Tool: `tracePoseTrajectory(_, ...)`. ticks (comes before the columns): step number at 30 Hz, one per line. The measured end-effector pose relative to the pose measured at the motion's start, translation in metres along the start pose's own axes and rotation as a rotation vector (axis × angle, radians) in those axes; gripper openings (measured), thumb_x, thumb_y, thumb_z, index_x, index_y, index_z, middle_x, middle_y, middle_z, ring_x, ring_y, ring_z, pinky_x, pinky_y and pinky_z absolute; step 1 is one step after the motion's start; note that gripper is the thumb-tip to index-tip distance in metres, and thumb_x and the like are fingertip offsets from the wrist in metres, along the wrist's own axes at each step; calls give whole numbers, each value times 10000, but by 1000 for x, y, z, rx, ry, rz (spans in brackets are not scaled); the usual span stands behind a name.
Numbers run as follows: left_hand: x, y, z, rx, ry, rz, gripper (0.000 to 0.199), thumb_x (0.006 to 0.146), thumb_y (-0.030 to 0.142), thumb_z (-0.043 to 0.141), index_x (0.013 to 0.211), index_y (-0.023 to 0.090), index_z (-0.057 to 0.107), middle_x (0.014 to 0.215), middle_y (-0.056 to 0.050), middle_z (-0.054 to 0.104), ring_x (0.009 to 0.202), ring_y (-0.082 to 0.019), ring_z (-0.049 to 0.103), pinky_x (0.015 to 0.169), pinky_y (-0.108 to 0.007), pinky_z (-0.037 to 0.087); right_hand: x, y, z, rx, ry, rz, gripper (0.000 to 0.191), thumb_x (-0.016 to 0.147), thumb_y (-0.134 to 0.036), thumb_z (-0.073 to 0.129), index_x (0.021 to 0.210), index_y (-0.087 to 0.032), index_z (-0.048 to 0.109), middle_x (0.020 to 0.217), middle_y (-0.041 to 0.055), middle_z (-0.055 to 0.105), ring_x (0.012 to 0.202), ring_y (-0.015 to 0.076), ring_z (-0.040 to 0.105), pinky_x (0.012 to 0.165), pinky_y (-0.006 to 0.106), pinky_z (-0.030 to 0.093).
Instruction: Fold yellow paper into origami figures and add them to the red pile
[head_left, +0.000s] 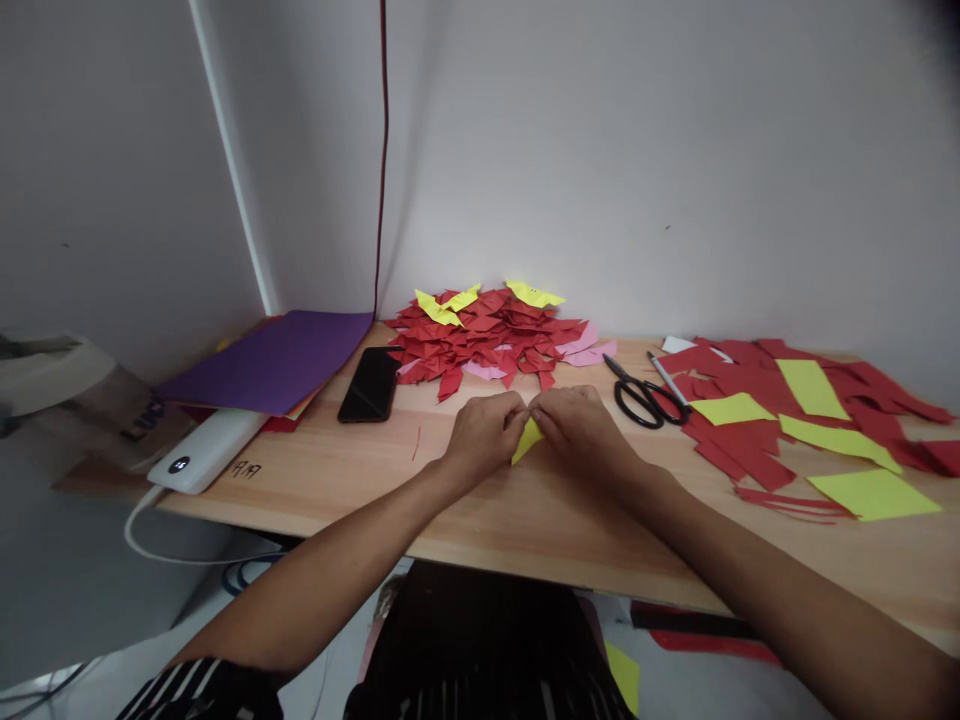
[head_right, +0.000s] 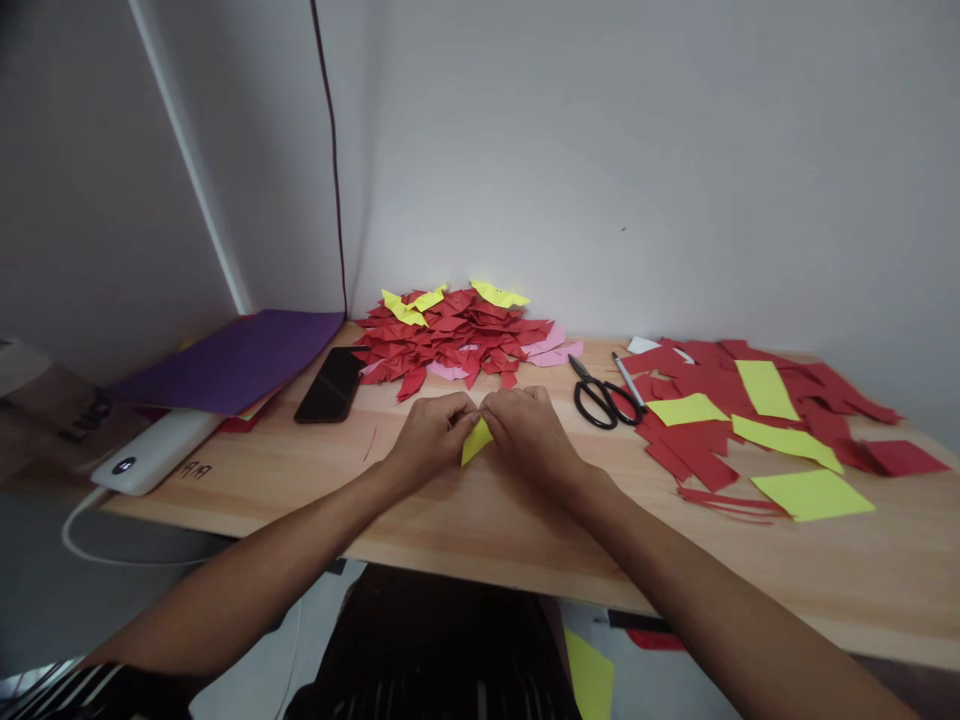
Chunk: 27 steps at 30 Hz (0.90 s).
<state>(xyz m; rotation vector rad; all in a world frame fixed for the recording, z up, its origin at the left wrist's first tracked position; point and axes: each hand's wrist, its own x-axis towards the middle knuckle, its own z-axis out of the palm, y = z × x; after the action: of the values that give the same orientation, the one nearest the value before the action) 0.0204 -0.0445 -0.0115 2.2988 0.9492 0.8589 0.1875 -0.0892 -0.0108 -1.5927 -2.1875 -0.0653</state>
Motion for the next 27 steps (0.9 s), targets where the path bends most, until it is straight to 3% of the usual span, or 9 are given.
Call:
tracePoseTrajectory(9, 2, -4, -4, -16, 83, 0, 174, 840, 205, 469, 696, 172, 560, 650, 14, 563, 619, -109, 473, 602, -237, 291, 1, 9, -1, 23, 64, 52, 229, 930, -215, 387, 804, -190, 577, 814, 49, 673, 747, 190, 562, 755, 334, 290)
tracePoseTrajectory(21, 6, -5, -13, -45, 127, -43, 204, 869, 259, 462, 738, 169, 589, 696, -4, 587, 639, -122, 484, 601, -236, 305, 0, 17, -3, -30, 103, 99, 268, 938, -251, 393, 723, -190, 541, 730, 43, 648, 676, 177, 535, 711, 329, 286)
tracePoseTrajectory(27, 6, -6, -12, -25, 94, -46, 207, 848, 246, 485, 675, 166, 568, 639, 3, 548, 613, -120, 463, 592, -241, 289, -2, 21, -7, 65, 225, 164, 275, 956, -267, 360, 892, -191, 617, 914, 75, 693, 842, 218, 600, 784, 354, 333)
